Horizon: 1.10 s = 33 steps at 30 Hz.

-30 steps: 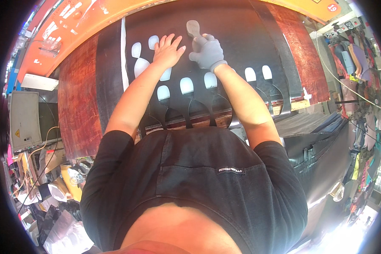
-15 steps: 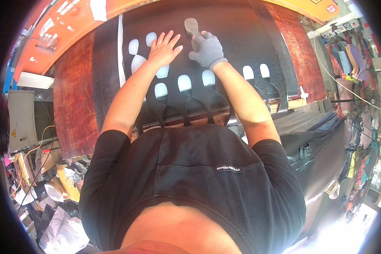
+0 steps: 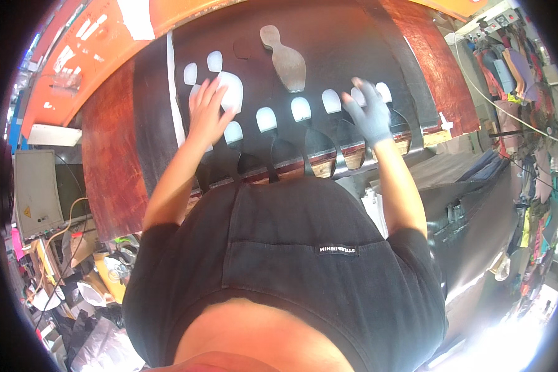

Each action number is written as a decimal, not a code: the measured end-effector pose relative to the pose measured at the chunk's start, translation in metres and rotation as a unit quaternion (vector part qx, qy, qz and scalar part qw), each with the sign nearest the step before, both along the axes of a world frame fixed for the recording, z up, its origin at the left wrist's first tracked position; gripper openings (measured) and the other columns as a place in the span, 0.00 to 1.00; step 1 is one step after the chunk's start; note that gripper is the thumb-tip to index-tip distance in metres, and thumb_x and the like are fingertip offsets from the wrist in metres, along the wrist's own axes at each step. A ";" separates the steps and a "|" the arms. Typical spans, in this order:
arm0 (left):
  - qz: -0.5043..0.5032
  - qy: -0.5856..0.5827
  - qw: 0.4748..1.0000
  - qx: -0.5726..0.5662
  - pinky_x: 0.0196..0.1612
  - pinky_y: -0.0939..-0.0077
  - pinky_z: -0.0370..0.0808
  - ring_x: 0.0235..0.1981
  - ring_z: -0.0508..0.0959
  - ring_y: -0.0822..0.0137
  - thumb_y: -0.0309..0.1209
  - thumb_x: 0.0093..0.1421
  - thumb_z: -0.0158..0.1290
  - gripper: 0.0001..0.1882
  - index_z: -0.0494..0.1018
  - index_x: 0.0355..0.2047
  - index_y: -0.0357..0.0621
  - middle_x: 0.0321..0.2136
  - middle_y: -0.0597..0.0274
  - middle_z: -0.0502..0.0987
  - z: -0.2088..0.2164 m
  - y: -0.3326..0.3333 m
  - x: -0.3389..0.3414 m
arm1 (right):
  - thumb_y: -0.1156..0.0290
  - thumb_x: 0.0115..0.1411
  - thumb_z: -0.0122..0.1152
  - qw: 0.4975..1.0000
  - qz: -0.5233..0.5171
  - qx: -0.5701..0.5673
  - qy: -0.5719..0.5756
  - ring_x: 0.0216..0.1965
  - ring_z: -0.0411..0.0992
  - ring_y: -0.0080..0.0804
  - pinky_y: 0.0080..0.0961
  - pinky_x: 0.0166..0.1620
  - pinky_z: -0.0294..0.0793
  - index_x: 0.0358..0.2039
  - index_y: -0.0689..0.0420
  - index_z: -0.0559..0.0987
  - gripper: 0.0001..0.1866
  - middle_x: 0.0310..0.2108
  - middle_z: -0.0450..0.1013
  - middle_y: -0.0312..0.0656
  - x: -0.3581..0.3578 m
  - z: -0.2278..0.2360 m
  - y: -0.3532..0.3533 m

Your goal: The person handles black shoe soles, aligns them, and places them into clear plastic bags. The person then ties the bags and places them on a nearby rack. The person also handles a small white label and places it on the bag.

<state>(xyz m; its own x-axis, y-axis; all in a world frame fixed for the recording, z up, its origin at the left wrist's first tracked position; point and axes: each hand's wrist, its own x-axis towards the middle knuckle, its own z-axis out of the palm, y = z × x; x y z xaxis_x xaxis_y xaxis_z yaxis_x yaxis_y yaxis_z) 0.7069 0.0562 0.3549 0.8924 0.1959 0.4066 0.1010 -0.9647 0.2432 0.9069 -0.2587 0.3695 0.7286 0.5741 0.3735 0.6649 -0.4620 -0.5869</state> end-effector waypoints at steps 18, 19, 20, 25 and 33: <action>0.229 -0.097 0.967 0.062 0.29 0.59 0.62 0.25 0.67 0.52 0.38 0.51 0.52 0.14 0.64 0.17 0.43 0.20 0.56 0.65 -0.071 -0.100 -0.188 | 0.67 0.46 0.59 0.980 -0.041 0.052 -0.190 0.32 0.70 0.45 0.38 0.36 0.69 0.33 0.55 0.74 0.12 0.32 0.71 0.45 -0.043 -0.066 -0.063; 0.242 -0.098 0.962 0.073 0.29 0.59 0.62 0.26 0.68 0.51 0.38 0.51 0.52 0.14 0.65 0.17 0.43 0.20 0.55 0.66 -0.072 -0.103 -0.188 | 0.66 0.47 0.60 0.976 -0.012 0.073 -0.205 0.34 0.70 0.46 0.37 0.37 0.69 0.34 0.55 0.74 0.12 0.33 0.71 0.46 -0.039 -0.064 -0.064; 0.260 -0.082 0.959 0.079 0.30 0.58 0.63 0.26 0.68 0.51 0.37 0.51 0.52 0.13 0.65 0.17 0.43 0.21 0.55 0.66 -0.074 -0.107 -0.190 | 0.66 0.48 0.60 0.973 0.007 0.094 -0.210 0.36 0.70 0.47 0.37 0.39 0.69 0.34 0.55 0.74 0.12 0.34 0.71 0.46 -0.036 -0.060 -0.066; 0.279 -0.114 0.951 0.075 0.31 0.58 0.64 0.27 0.68 0.51 0.37 0.51 0.51 0.14 0.64 0.17 0.41 0.22 0.54 0.66 -0.086 -0.124 -0.198 | 0.70 0.59 0.50 0.948 0.008 0.312 -0.067 0.27 0.68 0.38 0.30 0.33 0.67 0.26 0.61 0.72 0.09 0.24 0.69 0.46 0.043 0.018 -0.095; 0.303 -0.126 0.939 0.104 0.31 0.58 0.64 0.29 0.68 0.51 0.37 0.50 0.50 0.13 0.65 0.18 0.41 0.23 0.54 0.66 -0.082 -0.103 -0.170 | 0.64 0.61 0.47 0.917 0.055 0.385 0.085 0.28 0.66 0.22 0.20 0.34 0.65 0.28 0.63 0.73 0.14 0.25 0.69 0.36 0.132 0.064 -0.110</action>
